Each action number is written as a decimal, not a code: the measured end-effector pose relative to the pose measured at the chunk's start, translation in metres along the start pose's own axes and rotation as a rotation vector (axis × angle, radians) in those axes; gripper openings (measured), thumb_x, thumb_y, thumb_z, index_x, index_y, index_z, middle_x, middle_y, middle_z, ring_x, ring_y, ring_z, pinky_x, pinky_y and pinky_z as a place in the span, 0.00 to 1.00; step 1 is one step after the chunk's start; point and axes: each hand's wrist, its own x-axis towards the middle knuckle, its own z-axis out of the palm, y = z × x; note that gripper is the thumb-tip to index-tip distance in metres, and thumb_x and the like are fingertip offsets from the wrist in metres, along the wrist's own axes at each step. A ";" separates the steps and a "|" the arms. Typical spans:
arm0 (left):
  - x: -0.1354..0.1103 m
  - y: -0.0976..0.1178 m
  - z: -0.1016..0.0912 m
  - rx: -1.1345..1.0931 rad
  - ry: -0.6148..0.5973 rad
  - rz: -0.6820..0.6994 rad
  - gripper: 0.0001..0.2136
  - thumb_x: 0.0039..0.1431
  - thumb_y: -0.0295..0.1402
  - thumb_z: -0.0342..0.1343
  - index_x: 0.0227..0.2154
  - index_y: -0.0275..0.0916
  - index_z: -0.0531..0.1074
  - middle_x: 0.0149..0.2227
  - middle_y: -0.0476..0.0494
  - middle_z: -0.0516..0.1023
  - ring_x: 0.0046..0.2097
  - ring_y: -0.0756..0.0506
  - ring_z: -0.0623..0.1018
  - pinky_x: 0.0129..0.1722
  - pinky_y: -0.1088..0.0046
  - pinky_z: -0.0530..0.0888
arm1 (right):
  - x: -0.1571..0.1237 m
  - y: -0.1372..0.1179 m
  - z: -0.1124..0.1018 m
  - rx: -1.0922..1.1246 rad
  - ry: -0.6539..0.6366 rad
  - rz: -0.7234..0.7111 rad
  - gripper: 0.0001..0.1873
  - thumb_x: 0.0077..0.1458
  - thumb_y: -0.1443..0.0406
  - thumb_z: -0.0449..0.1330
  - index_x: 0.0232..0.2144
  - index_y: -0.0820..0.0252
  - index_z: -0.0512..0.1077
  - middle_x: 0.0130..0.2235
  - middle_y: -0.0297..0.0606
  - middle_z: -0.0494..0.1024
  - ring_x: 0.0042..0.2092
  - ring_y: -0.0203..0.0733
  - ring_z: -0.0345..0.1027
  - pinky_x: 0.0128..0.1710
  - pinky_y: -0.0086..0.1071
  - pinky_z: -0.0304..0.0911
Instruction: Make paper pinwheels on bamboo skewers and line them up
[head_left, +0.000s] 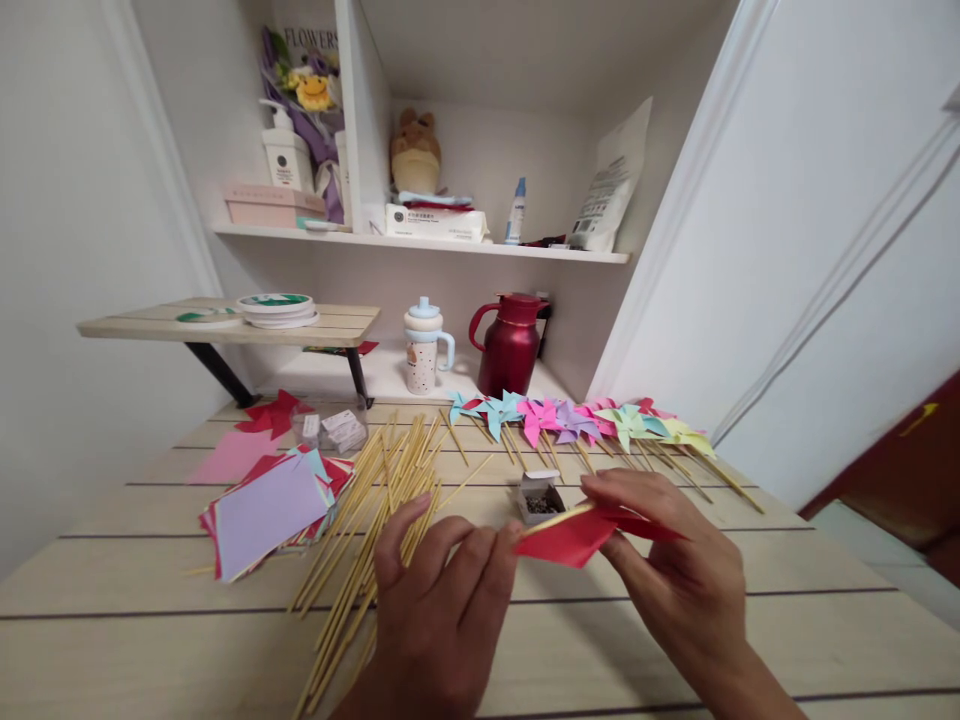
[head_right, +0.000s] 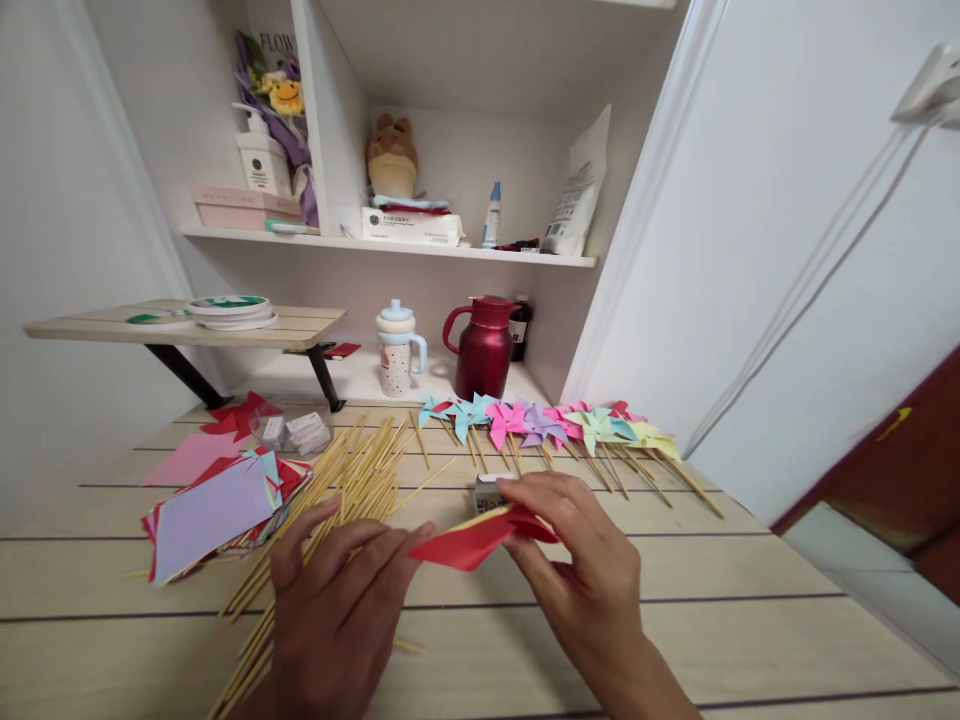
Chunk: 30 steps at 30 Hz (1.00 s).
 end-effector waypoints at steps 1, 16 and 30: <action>0.000 0.000 0.000 0.000 -0.003 -0.013 0.12 0.65 0.23 0.51 0.46 0.36 0.77 0.36 0.47 0.83 0.41 0.48 0.77 0.61 0.59 0.55 | -0.001 0.001 0.001 0.029 0.008 0.020 0.22 0.56 0.73 0.63 0.52 0.51 0.72 0.44 0.41 0.77 0.46 0.47 0.72 0.41 0.39 0.70; 0.006 -0.002 0.018 -0.761 -0.194 -1.288 0.08 0.56 0.36 0.59 0.34 0.41 0.82 0.29 0.45 0.83 0.37 0.41 0.81 0.43 0.64 0.73 | -0.006 -0.006 0.010 0.217 0.243 0.243 0.18 0.62 0.66 0.59 0.54 0.52 0.70 0.37 0.37 0.76 0.36 0.43 0.74 0.43 0.41 0.71; -0.006 -0.002 0.025 -1.003 0.091 -1.613 0.12 0.50 0.38 0.66 0.36 0.37 0.80 0.36 0.40 0.83 0.43 0.40 0.79 0.50 0.63 0.69 | -0.012 -0.032 0.040 0.258 -0.430 0.134 0.08 0.63 0.68 0.56 0.34 0.56 0.75 0.28 0.33 0.79 0.26 0.35 0.74 0.23 0.23 0.67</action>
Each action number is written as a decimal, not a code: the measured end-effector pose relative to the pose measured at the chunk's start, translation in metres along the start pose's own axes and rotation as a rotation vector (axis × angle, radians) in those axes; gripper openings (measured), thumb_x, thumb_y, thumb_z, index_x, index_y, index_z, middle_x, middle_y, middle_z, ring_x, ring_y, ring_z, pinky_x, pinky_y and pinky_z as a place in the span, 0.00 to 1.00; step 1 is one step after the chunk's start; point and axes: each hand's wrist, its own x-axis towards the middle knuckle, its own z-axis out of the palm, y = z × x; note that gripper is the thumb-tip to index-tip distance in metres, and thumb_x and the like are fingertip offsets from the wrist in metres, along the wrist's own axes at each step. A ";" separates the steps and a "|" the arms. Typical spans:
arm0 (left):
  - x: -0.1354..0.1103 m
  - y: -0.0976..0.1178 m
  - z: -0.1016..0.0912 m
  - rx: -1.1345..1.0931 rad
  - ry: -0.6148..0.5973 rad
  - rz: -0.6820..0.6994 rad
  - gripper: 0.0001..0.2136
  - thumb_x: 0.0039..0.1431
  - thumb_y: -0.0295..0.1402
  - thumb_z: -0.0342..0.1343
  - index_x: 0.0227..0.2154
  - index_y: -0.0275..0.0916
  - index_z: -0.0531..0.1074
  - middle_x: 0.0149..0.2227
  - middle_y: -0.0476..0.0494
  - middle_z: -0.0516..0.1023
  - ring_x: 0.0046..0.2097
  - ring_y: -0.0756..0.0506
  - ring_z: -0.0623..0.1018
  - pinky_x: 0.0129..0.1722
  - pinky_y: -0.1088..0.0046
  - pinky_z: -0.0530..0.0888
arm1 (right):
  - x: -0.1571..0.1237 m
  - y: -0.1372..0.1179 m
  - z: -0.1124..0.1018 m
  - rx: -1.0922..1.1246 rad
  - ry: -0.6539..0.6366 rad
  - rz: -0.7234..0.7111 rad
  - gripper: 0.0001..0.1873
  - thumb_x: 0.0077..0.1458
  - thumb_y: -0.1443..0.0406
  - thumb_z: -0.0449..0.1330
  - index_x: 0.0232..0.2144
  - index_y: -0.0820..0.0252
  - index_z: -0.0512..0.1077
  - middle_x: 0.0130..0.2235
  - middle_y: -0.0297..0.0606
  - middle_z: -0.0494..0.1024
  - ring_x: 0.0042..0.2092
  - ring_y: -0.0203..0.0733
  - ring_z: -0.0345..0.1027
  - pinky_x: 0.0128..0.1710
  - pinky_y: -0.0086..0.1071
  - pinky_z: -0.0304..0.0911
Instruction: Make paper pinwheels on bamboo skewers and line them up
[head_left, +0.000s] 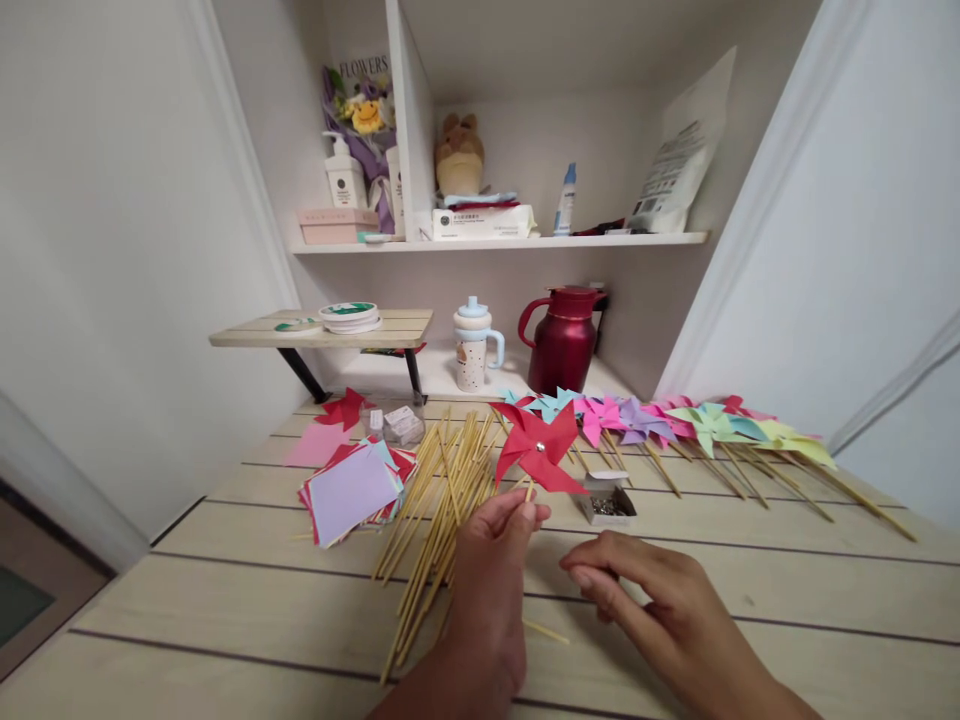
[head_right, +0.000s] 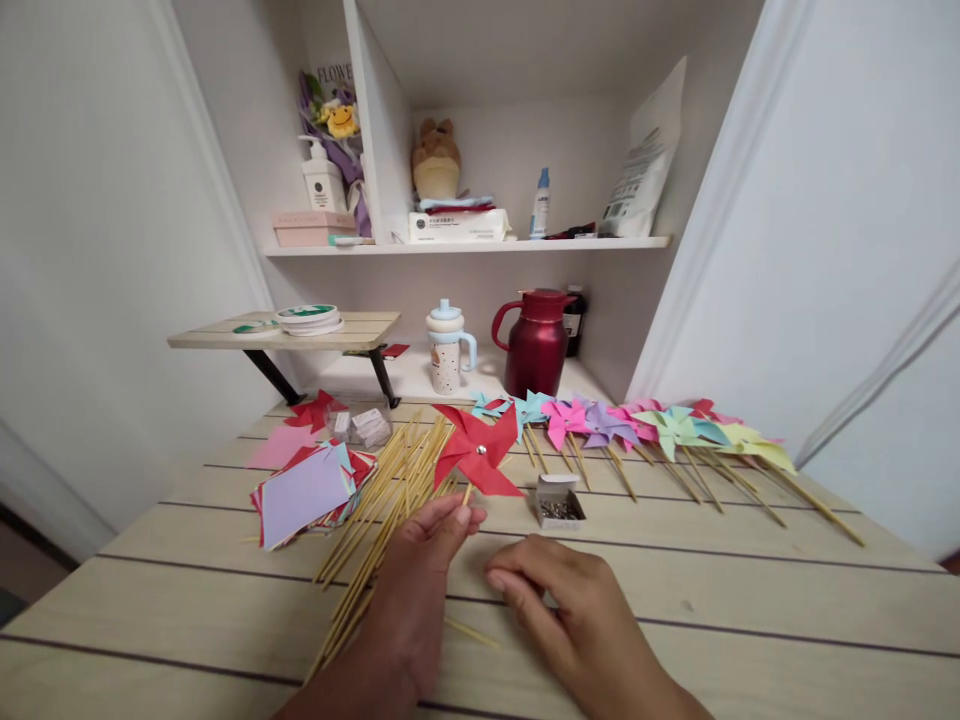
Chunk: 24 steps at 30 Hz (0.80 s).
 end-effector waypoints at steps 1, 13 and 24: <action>0.001 0.000 0.000 -0.015 0.002 0.003 0.13 0.50 0.38 0.66 0.36 0.37 0.80 0.37 0.40 0.83 0.44 0.40 0.79 0.50 0.62 0.69 | 0.000 0.000 0.002 0.009 -0.014 0.021 0.09 0.63 0.67 0.56 0.33 0.56 0.76 0.27 0.33 0.79 0.26 0.35 0.74 0.22 0.23 0.67; 0.003 -0.012 -0.001 -0.134 -0.077 0.017 0.12 0.52 0.42 0.65 0.35 0.39 0.80 0.42 0.41 0.82 0.48 0.42 0.76 0.55 0.62 0.65 | -0.002 0.003 0.012 0.037 -0.061 0.205 0.11 0.63 0.63 0.55 0.32 0.55 0.76 0.29 0.32 0.80 0.28 0.37 0.73 0.25 0.26 0.68; -0.005 -0.007 0.006 -0.217 -0.086 -0.009 0.12 0.51 0.39 0.66 0.35 0.36 0.80 0.41 0.39 0.82 0.48 0.40 0.77 0.53 0.61 0.67 | -0.004 0.004 0.020 0.096 -0.106 0.212 0.13 0.66 0.61 0.52 0.35 0.56 0.75 0.34 0.36 0.79 0.36 0.39 0.74 0.37 0.31 0.68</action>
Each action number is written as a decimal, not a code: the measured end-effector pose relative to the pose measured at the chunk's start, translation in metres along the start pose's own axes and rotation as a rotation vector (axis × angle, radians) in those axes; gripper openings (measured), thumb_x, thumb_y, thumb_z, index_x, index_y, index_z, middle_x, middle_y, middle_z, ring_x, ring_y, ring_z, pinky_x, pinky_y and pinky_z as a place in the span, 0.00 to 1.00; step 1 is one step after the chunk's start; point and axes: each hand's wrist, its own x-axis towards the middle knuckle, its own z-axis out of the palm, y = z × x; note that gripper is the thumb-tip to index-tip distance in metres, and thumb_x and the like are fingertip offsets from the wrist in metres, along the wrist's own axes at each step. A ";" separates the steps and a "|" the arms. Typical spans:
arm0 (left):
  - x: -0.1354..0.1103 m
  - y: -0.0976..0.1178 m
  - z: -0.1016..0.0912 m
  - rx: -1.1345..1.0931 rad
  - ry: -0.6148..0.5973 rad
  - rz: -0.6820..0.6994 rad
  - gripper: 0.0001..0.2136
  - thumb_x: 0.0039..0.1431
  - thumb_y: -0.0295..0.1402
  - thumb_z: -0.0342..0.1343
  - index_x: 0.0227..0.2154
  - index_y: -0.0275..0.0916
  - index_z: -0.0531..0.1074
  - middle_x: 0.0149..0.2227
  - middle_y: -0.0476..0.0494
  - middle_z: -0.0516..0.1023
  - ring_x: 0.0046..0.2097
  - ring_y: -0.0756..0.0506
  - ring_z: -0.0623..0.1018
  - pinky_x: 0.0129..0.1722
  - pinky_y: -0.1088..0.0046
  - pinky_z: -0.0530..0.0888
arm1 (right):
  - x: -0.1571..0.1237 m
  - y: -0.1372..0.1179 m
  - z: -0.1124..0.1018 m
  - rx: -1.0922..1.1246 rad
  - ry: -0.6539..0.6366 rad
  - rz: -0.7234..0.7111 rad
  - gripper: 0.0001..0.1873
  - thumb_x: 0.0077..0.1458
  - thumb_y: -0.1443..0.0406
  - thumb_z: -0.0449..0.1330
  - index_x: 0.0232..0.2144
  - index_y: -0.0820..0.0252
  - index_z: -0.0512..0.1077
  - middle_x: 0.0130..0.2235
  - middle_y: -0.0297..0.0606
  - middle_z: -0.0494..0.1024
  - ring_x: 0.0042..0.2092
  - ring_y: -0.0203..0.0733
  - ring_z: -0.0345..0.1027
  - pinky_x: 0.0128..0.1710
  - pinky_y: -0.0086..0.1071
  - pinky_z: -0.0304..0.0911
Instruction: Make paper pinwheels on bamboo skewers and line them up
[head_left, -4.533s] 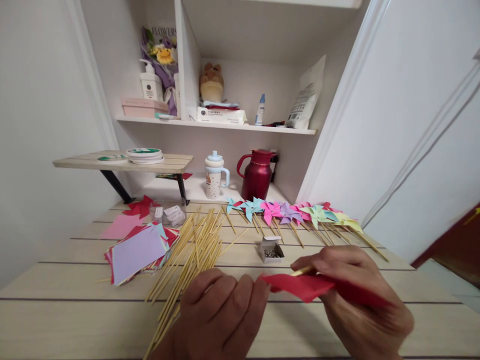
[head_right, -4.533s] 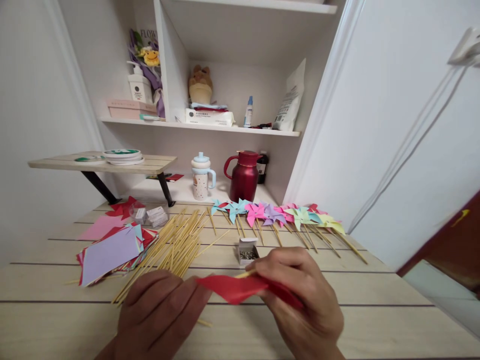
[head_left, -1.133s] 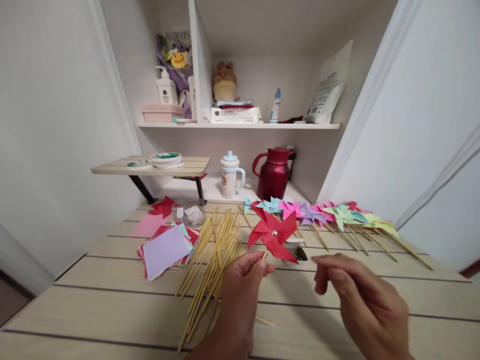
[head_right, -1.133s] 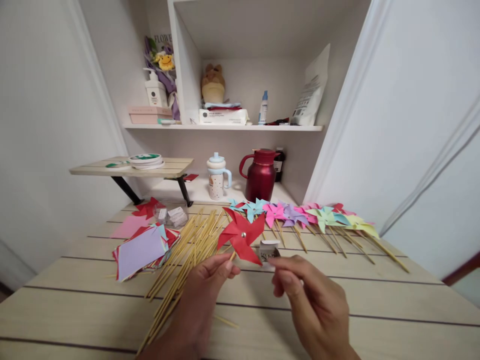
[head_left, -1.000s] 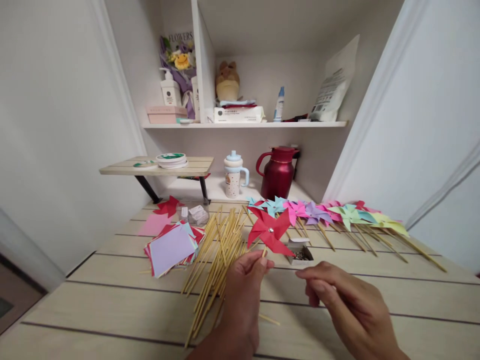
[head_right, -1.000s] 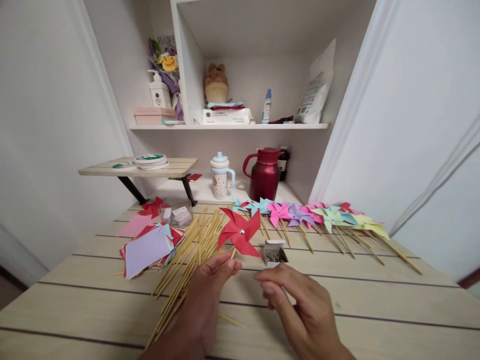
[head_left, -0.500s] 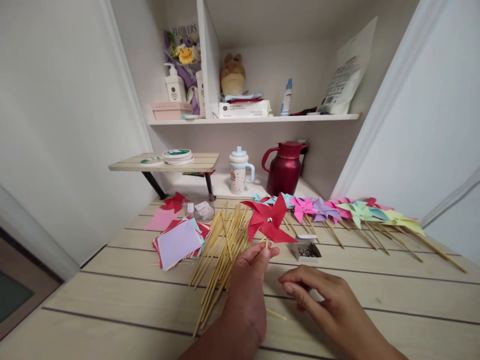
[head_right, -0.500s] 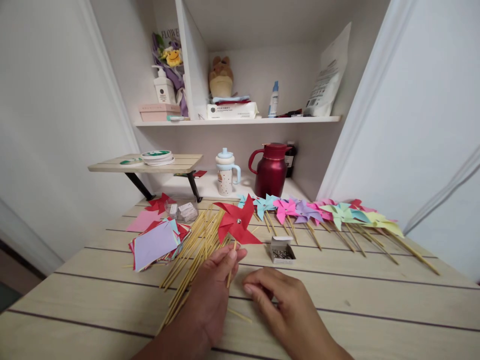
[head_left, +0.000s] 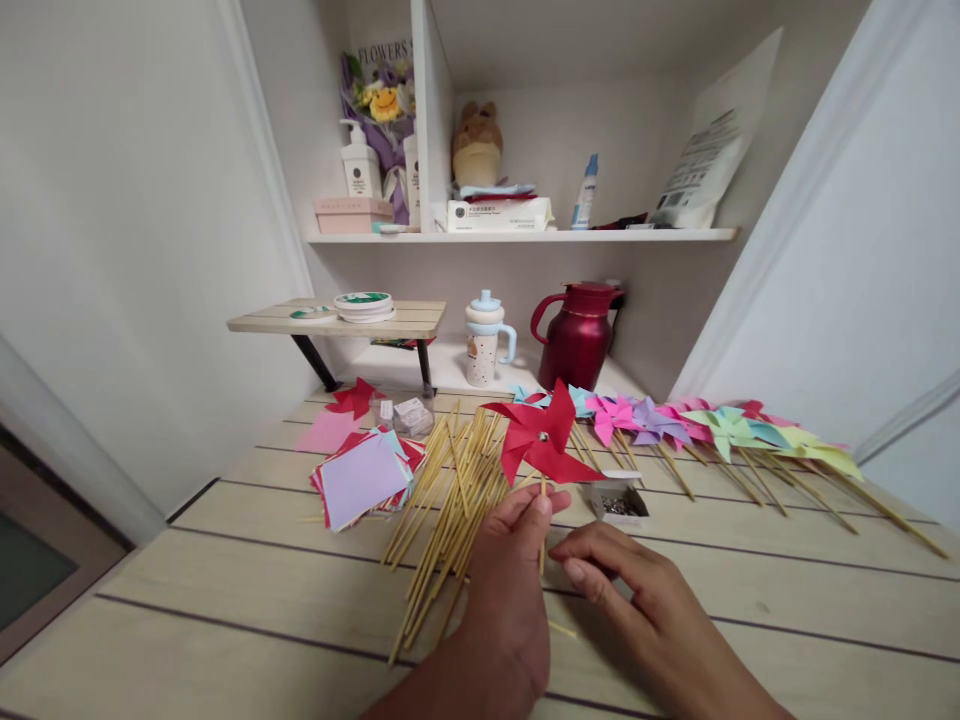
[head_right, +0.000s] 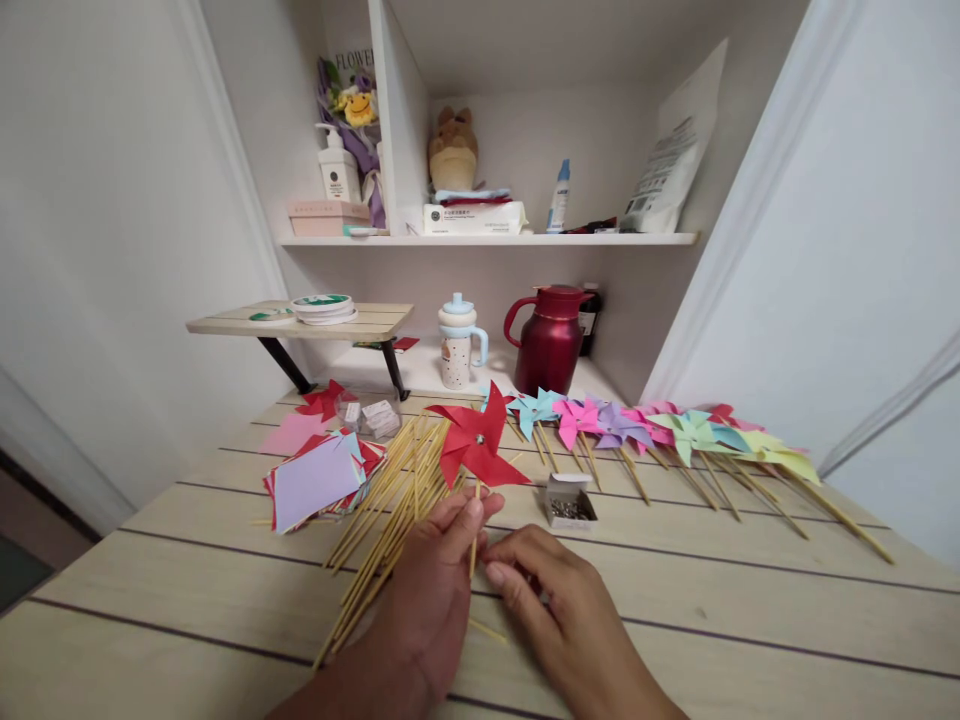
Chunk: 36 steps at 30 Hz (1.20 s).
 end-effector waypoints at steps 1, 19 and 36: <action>-0.001 0.000 0.000 -0.015 -0.005 -0.012 0.12 0.51 0.39 0.66 0.35 0.37 0.80 0.41 0.39 0.82 0.49 0.40 0.77 0.53 0.61 0.67 | 0.001 0.000 0.000 0.002 0.003 -0.003 0.13 0.66 0.61 0.52 0.35 0.56 0.75 0.35 0.36 0.79 0.37 0.40 0.74 0.38 0.32 0.68; -0.004 0.002 0.007 -0.145 0.021 -0.141 0.13 0.47 0.37 0.69 0.35 0.37 0.79 0.43 0.39 0.83 0.49 0.43 0.76 0.45 0.69 0.69 | 0.003 0.007 0.019 0.216 -0.055 0.278 0.18 0.63 0.53 0.53 0.27 0.58 0.69 0.28 0.33 0.70 0.31 0.38 0.63 0.32 0.30 0.61; -0.002 -0.003 0.008 -0.104 -0.029 -0.176 0.19 0.42 0.41 0.71 0.34 0.33 0.79 0.37 0.40 0.81 0.26 0.54 0.70 0.20 0.78 0.61 | 0.007 0.009 0.014 0.506 -0.032 0.404 0.22 0.59 0.49 0.57 0.23 0.60 0.70 0.24 0.34 0.69 0.29 0.38 0.61 0.32 0.32 0.57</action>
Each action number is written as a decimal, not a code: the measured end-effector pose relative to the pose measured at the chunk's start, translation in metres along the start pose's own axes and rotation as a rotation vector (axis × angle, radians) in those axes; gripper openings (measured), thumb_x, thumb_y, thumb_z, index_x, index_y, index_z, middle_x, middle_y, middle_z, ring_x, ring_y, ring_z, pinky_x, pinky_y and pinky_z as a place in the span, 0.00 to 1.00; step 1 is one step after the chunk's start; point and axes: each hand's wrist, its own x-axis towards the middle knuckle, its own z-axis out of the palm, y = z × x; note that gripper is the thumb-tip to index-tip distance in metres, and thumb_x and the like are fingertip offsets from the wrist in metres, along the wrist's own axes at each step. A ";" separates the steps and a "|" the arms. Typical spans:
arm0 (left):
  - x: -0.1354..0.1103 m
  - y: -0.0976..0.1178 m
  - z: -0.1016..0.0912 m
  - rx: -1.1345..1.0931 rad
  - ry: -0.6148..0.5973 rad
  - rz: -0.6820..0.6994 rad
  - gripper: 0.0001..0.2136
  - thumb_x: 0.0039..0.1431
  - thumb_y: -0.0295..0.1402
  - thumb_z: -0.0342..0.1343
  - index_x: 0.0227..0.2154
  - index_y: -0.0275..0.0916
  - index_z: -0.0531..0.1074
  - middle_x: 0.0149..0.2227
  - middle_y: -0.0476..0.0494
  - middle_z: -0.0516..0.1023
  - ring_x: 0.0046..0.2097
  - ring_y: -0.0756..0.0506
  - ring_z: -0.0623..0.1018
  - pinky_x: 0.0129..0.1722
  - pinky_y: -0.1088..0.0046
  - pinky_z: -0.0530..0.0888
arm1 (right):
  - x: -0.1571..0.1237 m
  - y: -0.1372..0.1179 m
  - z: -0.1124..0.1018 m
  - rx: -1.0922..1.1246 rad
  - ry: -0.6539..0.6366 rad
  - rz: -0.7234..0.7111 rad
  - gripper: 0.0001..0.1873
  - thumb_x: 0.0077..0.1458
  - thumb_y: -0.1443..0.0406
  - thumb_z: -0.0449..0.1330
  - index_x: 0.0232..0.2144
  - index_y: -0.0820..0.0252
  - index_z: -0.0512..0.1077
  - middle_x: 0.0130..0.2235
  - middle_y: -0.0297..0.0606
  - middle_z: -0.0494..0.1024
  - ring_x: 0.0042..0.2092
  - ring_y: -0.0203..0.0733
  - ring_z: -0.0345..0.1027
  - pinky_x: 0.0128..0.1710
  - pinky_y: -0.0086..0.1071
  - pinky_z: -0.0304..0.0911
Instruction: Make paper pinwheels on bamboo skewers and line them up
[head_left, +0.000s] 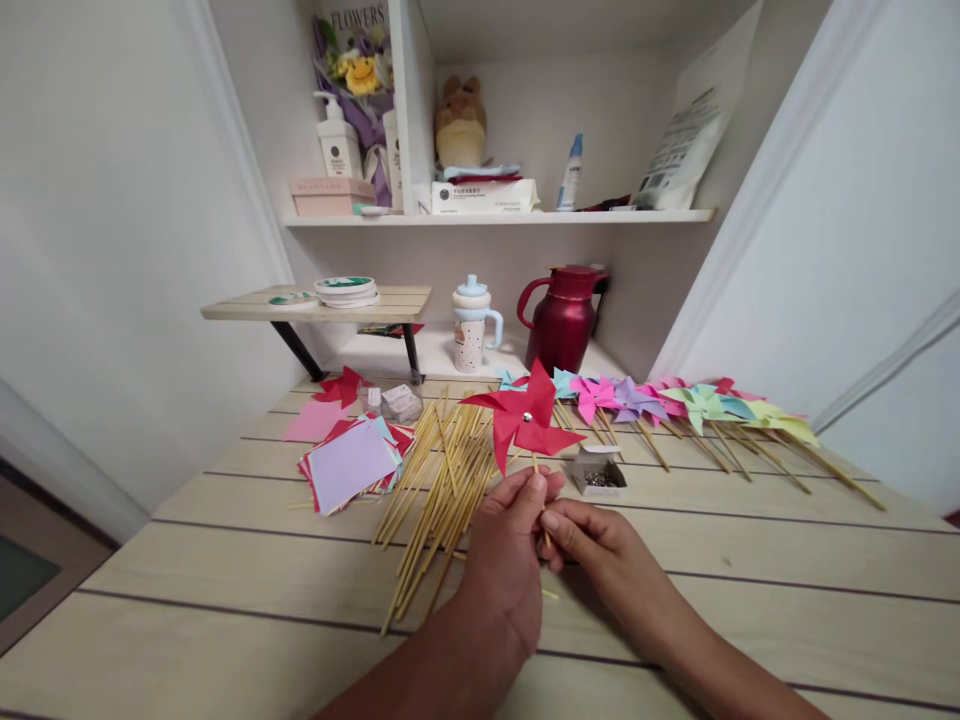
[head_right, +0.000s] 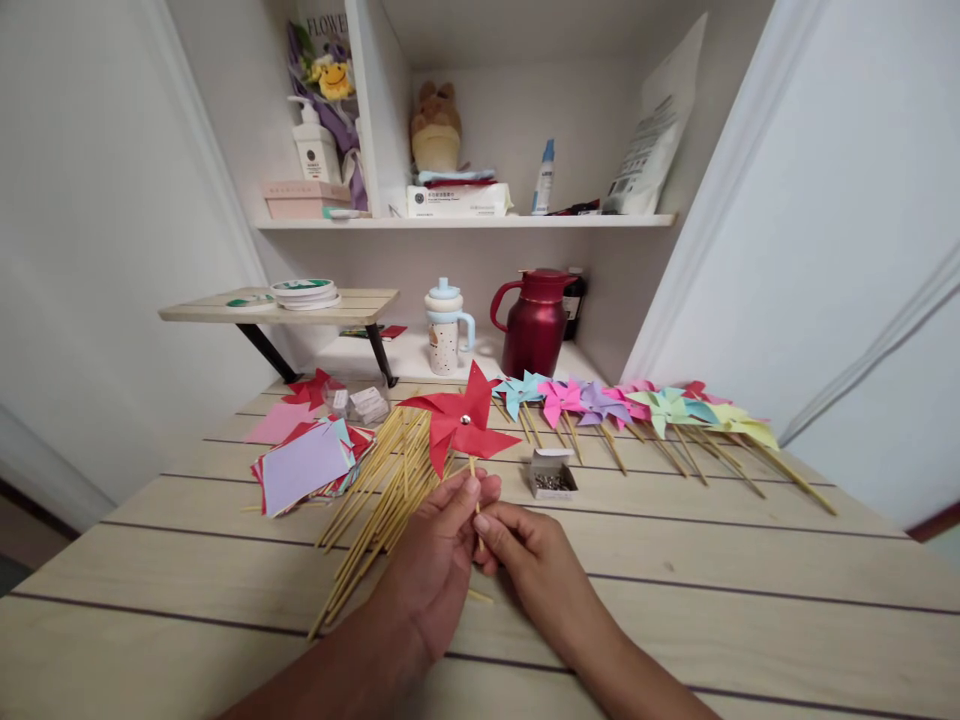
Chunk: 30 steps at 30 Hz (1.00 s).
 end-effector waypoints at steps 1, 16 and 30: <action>0.000 0.000 0.000 0.005 -0.008 -0.003 0.19 0.41 0.42 0.71 0.34 0.33 0.78 0.36 0.40 0.81 0.25 0.53 0.70 0.20 0.78 0.61 | 0.000 -0.001 0.000 -0.009 0.002 0.004 0.23 0.58 0.49 0.56 0.22 0.60 0.69 0.23 0.34 0.69 0.28 0.38 0.61 0.32 0.32 0.56; 0.003 -0.004 -0.006 0.123 -0.085 -0.008 0.16 0.46 0.42 0.69 0.32 0.33 0.77 0.31 0.44 0.77 0.23 0.54 0.66 0.19 0.77 0.63 | -0.001 0.011 -0.003 -0.052 -0.042 0.010 0.23 0.59 0.48 0.55 0.22 0.59 0.67 0.23 0.34 0.69 0.29 0.39 0.62 0.33 0.34 0.56; 0.002 -0.003 -0.009 0.169 -0.075 0.010 0.16 0.45 0.41 0.68 0.31 0.34 0.77 0.32 0.44 0.76 0.25 0.53 0.68 0.20 0.77 0.68 | -0.001 0.021 -0.005 -0.002 -0.089 0.027 0.20 0.63 0.52 0.55 0.26 0.60 0.69 0.24 0.32 0.69 0.28 0.36 0.60 0.30 0.30 0.55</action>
